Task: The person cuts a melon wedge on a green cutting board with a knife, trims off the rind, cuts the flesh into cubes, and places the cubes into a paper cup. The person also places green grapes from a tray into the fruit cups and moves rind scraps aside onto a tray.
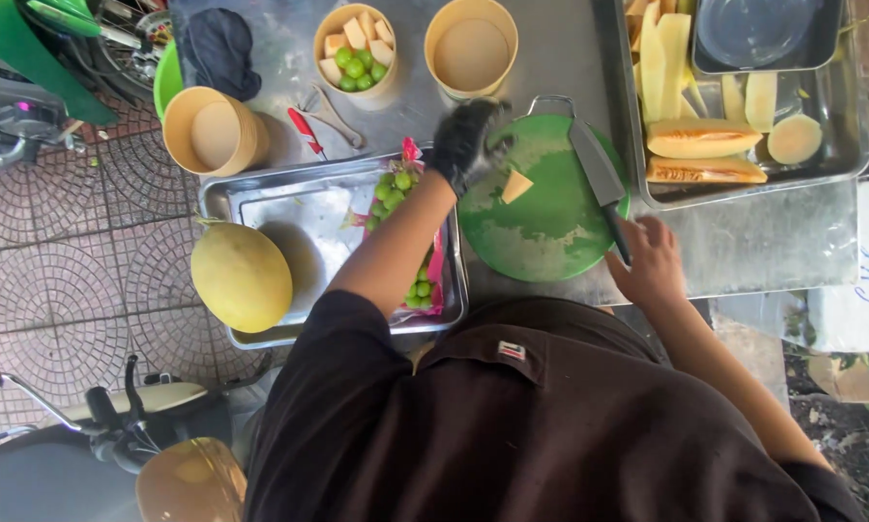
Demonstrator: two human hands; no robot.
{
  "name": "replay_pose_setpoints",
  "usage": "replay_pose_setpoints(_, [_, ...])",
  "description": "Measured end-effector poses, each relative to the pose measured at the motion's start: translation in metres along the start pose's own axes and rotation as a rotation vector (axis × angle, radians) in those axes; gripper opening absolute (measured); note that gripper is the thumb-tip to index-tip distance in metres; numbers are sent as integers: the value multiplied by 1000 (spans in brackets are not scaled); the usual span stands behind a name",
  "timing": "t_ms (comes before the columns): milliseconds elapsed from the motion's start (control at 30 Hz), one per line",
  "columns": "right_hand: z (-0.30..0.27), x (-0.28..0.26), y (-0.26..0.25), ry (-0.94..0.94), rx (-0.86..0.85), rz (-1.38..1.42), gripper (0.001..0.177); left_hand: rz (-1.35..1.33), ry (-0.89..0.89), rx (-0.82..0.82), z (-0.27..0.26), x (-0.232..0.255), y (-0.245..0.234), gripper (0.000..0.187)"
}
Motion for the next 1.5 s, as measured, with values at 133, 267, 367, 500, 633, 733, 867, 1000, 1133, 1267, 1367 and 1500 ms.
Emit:
replay_pose_setpoints(133, [35,22,44,9,-70,13,70,-19,-82,-179,-49,8,86,72])
replay_pose_setpoints(267, [41,32,64,133,-237,53,80,-181,-178,-48,-74,5,116,54])
replay_pose_setpoints(367, [28,21,52,107,-176,155,75,-215,-167,-24,-79,4,119,57])
replay_pose_setpoints(500, [10,-33,24,36,-281,257,59,-123,-220,-4,-89,-4,117,63])
replay_pose_setpoints(633, [8,-35,40,17,-442,98,66,-39,-282,-95,-91,-8,122,55])
replay_pose_setpoints(733, [9,-37,42,-72,-423,111,65,-87,-347,-191,-90,0,114,47])
replay_pose_setpoints(867, [15,-27,55,-38,-478,76,65,-122,-345,-168,-90,5,102,41])
replay_pose_setpoints(1000, [16,-11,69,59,-553,136,67,-199,-373,-195,-92,-5,121,31])
replay_pose_setpoints(1133, [15,-12,53,62,-577,182,67,-102,-323,-72,-95,2,116,41])
replay_pose_setpoints(1267, [-3,4,42,66,-409,276,66,-92,-204,10,-81,40,87,73])
replay_pose_setpoints(1367, [-13,12,12,94,-257,422,67,-96,-55,-19,-69,46,100,72])
replay_pose_setpoints(1500, [-19,25,-8,254,-307,523,68,-64,74,-273,-57,27,148,39])
Point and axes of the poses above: each hand's wrist, its own z-axis towards the middle knuckle, its own y-axis out of the palm, x = y × z, the point moved 6 cm from there along z, towards the middle knuckle, and after that the axes turned 4 degrees about -x, right-handed, at the moved point
